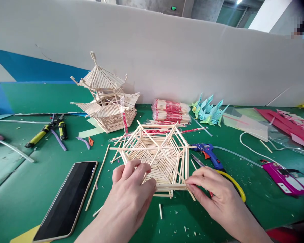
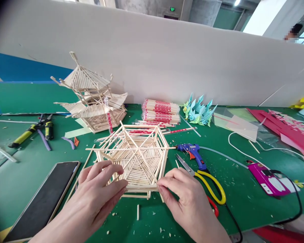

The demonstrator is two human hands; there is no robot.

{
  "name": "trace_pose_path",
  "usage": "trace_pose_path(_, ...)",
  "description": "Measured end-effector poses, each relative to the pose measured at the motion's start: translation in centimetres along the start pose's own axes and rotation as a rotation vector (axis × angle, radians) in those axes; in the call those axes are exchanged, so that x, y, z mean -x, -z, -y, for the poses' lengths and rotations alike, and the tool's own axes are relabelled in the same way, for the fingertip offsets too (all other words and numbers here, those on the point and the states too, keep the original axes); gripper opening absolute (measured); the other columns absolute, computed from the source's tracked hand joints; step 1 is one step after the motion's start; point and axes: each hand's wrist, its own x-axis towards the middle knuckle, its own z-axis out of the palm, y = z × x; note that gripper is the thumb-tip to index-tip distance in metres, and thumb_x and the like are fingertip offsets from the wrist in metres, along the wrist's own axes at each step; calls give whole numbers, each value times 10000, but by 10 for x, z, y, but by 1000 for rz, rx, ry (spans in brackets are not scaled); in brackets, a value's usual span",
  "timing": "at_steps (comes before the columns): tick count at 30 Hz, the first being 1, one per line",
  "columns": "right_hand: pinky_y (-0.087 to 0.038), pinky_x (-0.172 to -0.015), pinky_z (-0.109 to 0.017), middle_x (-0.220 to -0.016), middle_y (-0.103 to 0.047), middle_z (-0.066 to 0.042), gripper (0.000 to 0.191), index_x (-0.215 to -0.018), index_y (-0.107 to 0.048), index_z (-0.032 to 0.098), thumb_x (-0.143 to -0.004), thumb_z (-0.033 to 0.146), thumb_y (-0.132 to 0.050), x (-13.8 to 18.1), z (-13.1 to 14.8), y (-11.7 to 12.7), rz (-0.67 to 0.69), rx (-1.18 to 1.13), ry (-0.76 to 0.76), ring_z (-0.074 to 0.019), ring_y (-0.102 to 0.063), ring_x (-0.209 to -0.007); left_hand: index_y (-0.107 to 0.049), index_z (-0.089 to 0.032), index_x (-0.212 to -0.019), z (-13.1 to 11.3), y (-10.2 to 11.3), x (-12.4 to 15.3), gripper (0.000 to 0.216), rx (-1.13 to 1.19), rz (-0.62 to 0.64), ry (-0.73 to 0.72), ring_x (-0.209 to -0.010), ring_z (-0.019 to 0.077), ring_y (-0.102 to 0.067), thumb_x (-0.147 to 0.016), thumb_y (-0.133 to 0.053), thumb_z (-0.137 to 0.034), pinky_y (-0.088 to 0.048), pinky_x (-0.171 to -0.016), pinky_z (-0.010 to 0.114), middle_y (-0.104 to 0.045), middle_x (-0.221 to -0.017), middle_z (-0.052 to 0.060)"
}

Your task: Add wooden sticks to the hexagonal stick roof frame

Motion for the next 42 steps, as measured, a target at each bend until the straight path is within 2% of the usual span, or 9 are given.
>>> trace_pose_path(6,-437,-634,-262,-806,-584,-8,136,-904,-596,227,-880,121,-514,2,-1,0,26,25,30,-123,-560,-721,-582,-213,-901,0,23,7,141,-54,44,11,-1040,268,-411,-851,-472,-140,-343,-808,434,-525,-1081,74)
trace_pose_path(10,-442,-639,-250,-810,-589,-2,131,-928,-578,230,-868,120,-542,4,-4,-1,-1,54,86,-113,-563,-705,-560,-224,-965,12,38,19,223,-118,49,46,-1046,259,-411,-836,-446,-83,-345,-811,412,-501,-1114,65)
trace_pose_path(14,-451,-654,-244,-806,-594,2,115,-923,-577,236,-869,138,-551,4,-5,-2,-15,69,115,-111,-569,-701,-569,-247,-1007,16,42,22,299,-136,-24,91,-1029,261,-427,-827,-416,-64,-349,-783,407,-518,-1097,61)
trace_pose_path(19,-460,-641,-253,-816,-599,-12,116,-932,-595,227,-878,149,-528,4,-4,-3,-5,67,84,-129,-581,-730,-607,-217,-913,-4,32,5,248,-14,-57,55,-1020,255,-443,-831,-419,-79,-353,-797,423,-565,-1062,67)
trace_pose_path(24,-464,-624,-266,-801,-600,-30,143,-889,-612,217,-902,173,-477,3,-1,-2,12,46,38,-145,-587,-723,-613,-185,-813,-28,12,-15,220,62,104,-2,-962,244,-477,-883,-411,-128,-373,-770,413,-615,-982,67)
trace_pose_path(26,-464,-621,-260,-795,-597,-28,144,-889,-615,214,-899,162,-480,2,-1,-2,21,24,36,-142,-584,-725,-612,-181,-806,-33,1,-21,217,45,129,-39,-911,246,-488,-887,-417,-131,-367,-735,407,-628,-897,67)
trace_pose_path(30,-456,-625,-256,-800,-595,-22,138,-903,-618,211,-886,136,-503,2,-1,-2,4,0,28,-135,-573,-734,-600,-174,-782,-34,-15,-27,193,4,107,-96,-770,215,-483,-870,-441,-107,-321,-648,361,-613,-738,50)
trace_pose_path(36,-464,-668,-258,-829,-611,-25,135,-887,-611,214,-901,166,-485,5,-1,0,-30,-18,-37,-142,-579,-774,-573,-195,-720,-29,-24,-29,165,-35,18,-147,-659,179,-451,-801,-505,-68,-244,-611,342,-589,-657,12)
trace_pose_path(42,-460,-665,-267,-832,-608,-30,137,-902,-612,217,-903,175,-481,9,-4,1,-40,-44,-65,-149,-571,-769,-585,-195,-745,-31,-20,-30,181,-36,88,-121,-696,190,-472,-838,-464,-98,-253,-628,353,-604,-694,28)
